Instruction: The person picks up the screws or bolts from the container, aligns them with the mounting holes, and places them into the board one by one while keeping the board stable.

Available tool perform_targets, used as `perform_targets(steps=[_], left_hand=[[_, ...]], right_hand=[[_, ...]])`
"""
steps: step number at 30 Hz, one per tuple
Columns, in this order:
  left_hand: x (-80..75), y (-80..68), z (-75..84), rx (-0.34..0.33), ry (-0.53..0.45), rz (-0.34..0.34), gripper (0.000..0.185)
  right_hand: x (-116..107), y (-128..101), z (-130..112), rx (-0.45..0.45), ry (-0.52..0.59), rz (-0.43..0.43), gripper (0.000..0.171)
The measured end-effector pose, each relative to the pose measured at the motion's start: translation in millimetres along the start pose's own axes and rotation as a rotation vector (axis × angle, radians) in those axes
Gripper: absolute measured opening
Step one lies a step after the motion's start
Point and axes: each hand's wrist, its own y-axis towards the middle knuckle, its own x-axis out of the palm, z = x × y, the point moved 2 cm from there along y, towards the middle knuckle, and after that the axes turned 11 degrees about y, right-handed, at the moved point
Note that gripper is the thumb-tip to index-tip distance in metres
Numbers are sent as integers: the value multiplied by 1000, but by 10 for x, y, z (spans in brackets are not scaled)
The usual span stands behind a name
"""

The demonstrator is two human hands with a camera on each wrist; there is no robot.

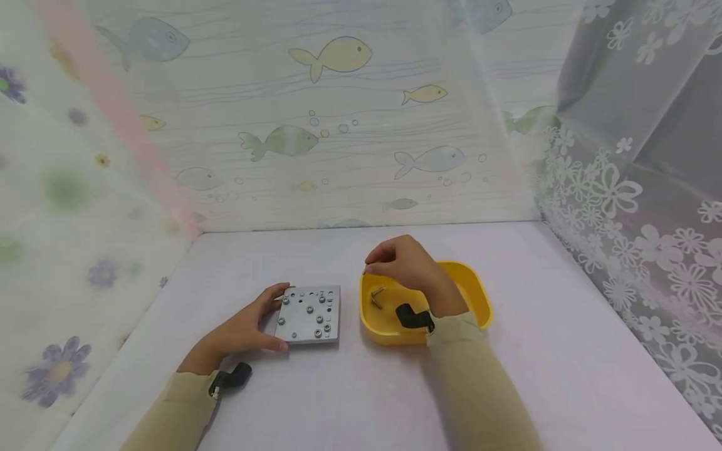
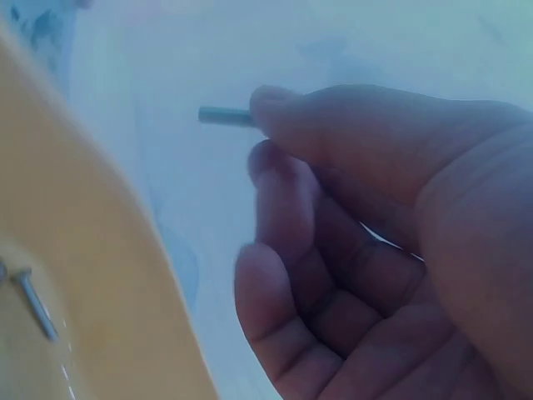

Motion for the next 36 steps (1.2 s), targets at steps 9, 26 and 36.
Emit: perform_targets(steps=[9, 26, 36], left_hand=[[5, 9, -10, -2, 4, -4, 131], [15, 10, -24, -5, -3, -4, 130], [6, 27, -16, 15, -5, 2, 129]], right_hand=[[164, -28, 12, -32, 109, 27, 16], [699, 12, -29, -65, -72, -10, 5], [901, 63, -26, -101, -145, 14, 4]])
